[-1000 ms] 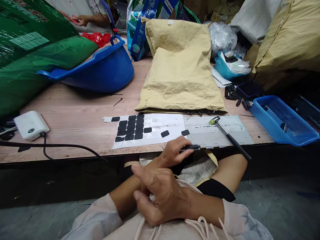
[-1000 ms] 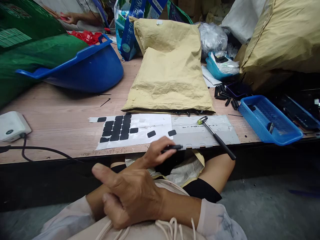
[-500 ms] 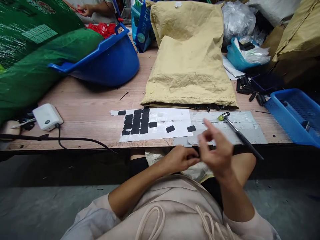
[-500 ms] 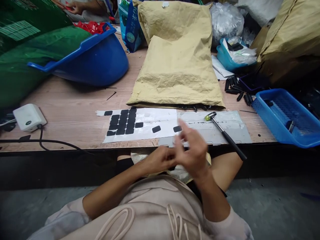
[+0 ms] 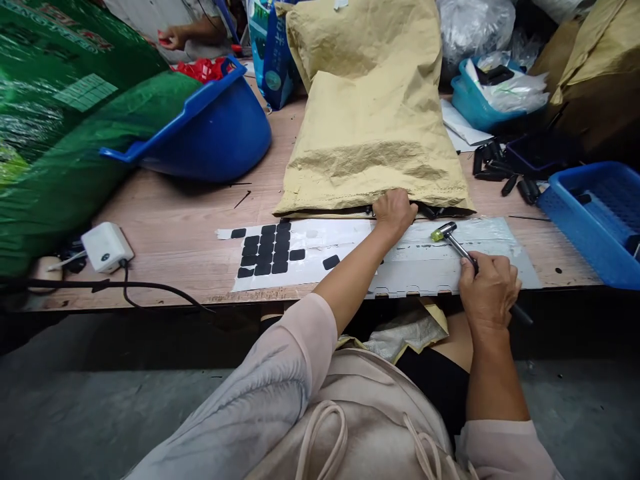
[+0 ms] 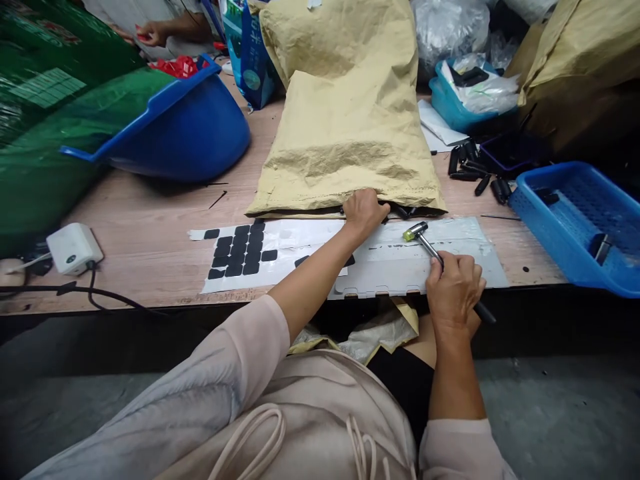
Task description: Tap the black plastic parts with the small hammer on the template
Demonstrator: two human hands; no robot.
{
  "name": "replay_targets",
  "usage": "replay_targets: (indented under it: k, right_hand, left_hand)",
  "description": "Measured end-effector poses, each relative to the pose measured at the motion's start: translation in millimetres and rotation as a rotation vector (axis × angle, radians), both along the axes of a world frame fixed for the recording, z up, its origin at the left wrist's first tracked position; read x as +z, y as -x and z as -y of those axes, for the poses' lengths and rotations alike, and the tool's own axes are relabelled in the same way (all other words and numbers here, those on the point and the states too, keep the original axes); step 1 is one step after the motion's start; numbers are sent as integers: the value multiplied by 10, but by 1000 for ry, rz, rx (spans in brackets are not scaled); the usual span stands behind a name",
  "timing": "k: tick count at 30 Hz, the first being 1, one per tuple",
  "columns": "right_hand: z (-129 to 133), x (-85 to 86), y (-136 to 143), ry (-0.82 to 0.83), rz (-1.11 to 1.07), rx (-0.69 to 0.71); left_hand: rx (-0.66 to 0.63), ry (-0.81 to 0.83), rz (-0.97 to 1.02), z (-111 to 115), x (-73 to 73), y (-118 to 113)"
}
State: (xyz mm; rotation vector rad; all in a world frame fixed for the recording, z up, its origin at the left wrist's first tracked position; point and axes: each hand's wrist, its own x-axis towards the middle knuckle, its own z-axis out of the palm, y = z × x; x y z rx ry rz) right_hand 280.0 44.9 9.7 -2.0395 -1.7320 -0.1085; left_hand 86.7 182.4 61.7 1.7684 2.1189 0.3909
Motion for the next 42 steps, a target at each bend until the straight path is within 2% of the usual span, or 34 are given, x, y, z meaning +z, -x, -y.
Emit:
replay_targets:
  k: [3,5,7,9,12,15,17,20,24,30,32,36,38,42]
  right_hand:
    - [10,40,-26,10,-18,17]
    - [63,81,-46,10,-30,27]
    - [154,122,-54,1,-66,39]
    - [264,158,-41,-17,-135,66]
    - [432,198,33,-25,-296,147]
    - [579,223,181,57,-476,220]
    - [657,224,300,108,-533,245]
    - [735,200,454,117,-499,263]
    - [781,176,565,76,-427,335]
    - [844,254,675,-87,-443,461]
    - [864,251,708,-109,-388,455]
    - [868,208,722,-22,-236,414]
    - [855,215,709,-6,-232,416]
    - [831,266,689,-84,-286,390]
  left_hand:
    - [26,81,-16,23,53,39]
    - [-54,105,-29,180,80,110]
    - [-171,60,-23,447,67,220]
    - [-271,-37,13,769,3,363]
    - [-365,-86,101,1181,-169,579]
    - [-395,-124,185,1362,-358,709]
    - [-388,-146,227,1368,-445,737]
    - [-379,-147,262,1322,-495,729]
    - [-343,-136,300,1301,-483,707]
    - [-300,-132,350,1307,-457,681]
    - [-294,-129,354,1307,-445,665]
    - [-271,-118,346,1313,-424,638]
    - [-272,-117,346,1315,-422,635]
    - [-294,-126,355,1310,-427,648]
